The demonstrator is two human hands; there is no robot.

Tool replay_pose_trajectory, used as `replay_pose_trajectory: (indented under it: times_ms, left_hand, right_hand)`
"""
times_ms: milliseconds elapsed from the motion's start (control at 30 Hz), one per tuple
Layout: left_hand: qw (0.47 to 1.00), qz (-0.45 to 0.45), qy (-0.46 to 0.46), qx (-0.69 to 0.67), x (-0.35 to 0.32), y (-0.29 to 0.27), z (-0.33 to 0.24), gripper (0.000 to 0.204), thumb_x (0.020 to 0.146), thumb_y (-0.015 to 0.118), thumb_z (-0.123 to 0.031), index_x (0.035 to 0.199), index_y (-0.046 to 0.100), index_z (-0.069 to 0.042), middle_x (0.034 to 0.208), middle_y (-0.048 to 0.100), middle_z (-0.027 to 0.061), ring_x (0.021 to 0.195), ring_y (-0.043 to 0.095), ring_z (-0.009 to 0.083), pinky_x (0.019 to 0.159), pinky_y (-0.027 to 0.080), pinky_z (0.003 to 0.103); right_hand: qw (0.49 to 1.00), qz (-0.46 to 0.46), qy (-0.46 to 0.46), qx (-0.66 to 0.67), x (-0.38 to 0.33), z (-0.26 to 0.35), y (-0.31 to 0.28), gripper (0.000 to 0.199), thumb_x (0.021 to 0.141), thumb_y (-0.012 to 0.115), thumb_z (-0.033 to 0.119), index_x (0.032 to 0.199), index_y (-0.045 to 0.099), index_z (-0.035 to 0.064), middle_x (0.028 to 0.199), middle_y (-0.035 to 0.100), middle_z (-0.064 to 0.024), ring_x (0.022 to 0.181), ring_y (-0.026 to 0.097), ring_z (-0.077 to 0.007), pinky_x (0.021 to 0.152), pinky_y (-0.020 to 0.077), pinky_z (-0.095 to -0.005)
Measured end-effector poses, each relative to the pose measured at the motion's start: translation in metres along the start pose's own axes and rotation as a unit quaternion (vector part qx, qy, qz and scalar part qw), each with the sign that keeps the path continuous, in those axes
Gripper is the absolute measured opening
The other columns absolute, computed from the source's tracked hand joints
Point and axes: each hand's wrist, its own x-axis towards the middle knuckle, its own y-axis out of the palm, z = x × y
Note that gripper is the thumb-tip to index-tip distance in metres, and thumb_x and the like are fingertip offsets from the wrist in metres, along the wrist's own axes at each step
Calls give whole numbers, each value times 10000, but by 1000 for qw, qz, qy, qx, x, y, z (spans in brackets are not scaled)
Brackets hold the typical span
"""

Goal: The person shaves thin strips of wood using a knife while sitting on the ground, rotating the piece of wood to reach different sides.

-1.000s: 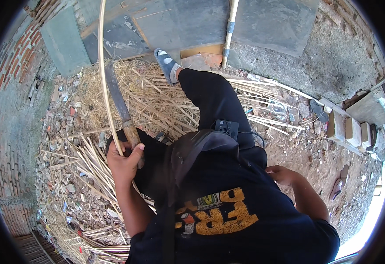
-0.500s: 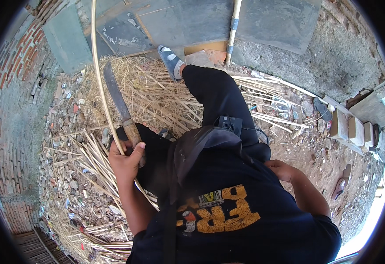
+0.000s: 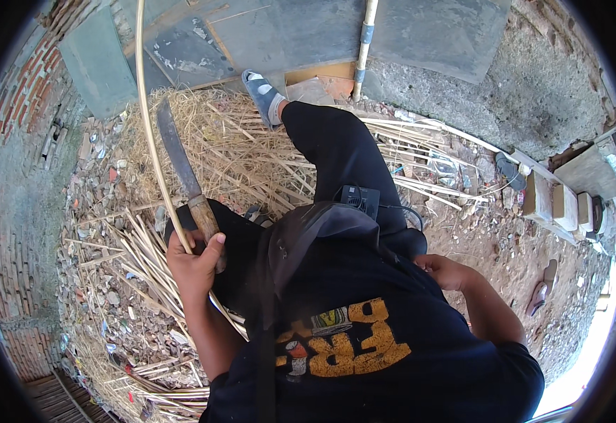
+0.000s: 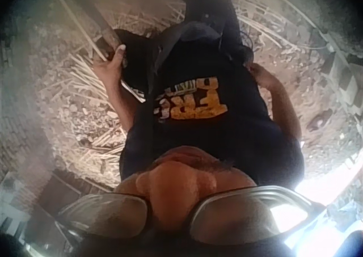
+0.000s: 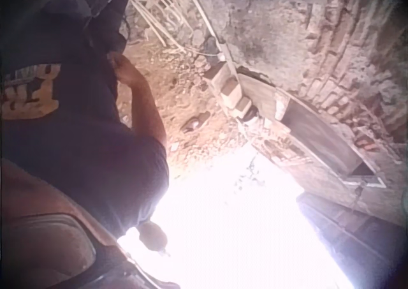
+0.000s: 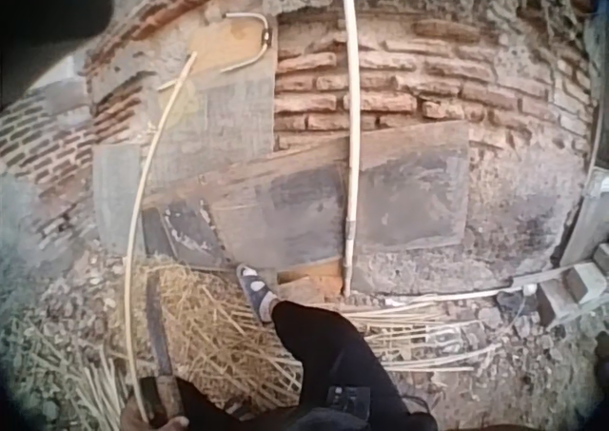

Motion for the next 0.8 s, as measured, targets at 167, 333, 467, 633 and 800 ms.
replay_pose_trajectory:
  times_ms: [167, 333, 467, 633, 800]
  left_hand:
    - [1000, 2, -22, 11, -2, 1, -10, 424, 838, 782, 46, 875, 390, -109, 727, 574, 48, 531, 544, 97, 434, 435, 251]
    - [999, -17, -30, 15, 0, -3, -1, 393, 813, 828, 11, 858, 450, -87, 774, 606, 35, 610, 562, 72, 502, 459, 240]
    - [1000, 0, 6, 28, 1, -3, 5, 426, 859, 754, 58, 874, 366, -116, 683, 558, 59, 467, 529, 115, 376, 411, 262]
    - [1000, 7, -11, 9, -3, 1, -5, 413, 865, 747, 56, 874, 370, -110, 666, 560, 62, 458, 527, 118, 376, 411, 262]
    - [998, -12, -61, 8, -6, 0, -5, 396, 809, 841, -4, 856, 456, -81, 766, 613, 32, 618, 569, 73, 525, 465, 235]
  right_hand:
    - [999, 20, 8, 42, 1, 11, 5, 237, 984, 548, 63, 1208, 623, 87, 1038, 674, -43, 1000, 605, -113, 894, 473, -278]
    - [1000, -9, -7, 9, -3, 12, 2, 254, 958, 576, 32, 1201, 624, 88, 1063, 678, -60, 1016, 616, -134, 910, 485, -303]
    - [999, -10, -33, 18, 3, 4, 2, 251, 934, 614, 24, 1178, 633, 80, 1081, 688, -73, 1018, 635, -153, 930, 495, -326]
    - [999, -24, -12, -24, -9, 17, -1, 235, 935, 621, 27, 1164, 637, 80, 1077, 689, -77, 1013, 639, -153, 918, 500, -320]
    - [1000, -18, -3, -6, -1, 4, 0, 216, 950, 611, 39, 1163, 620, 75, 1076, 684, -79, 1017, 638, -152, 893, 503, -315]
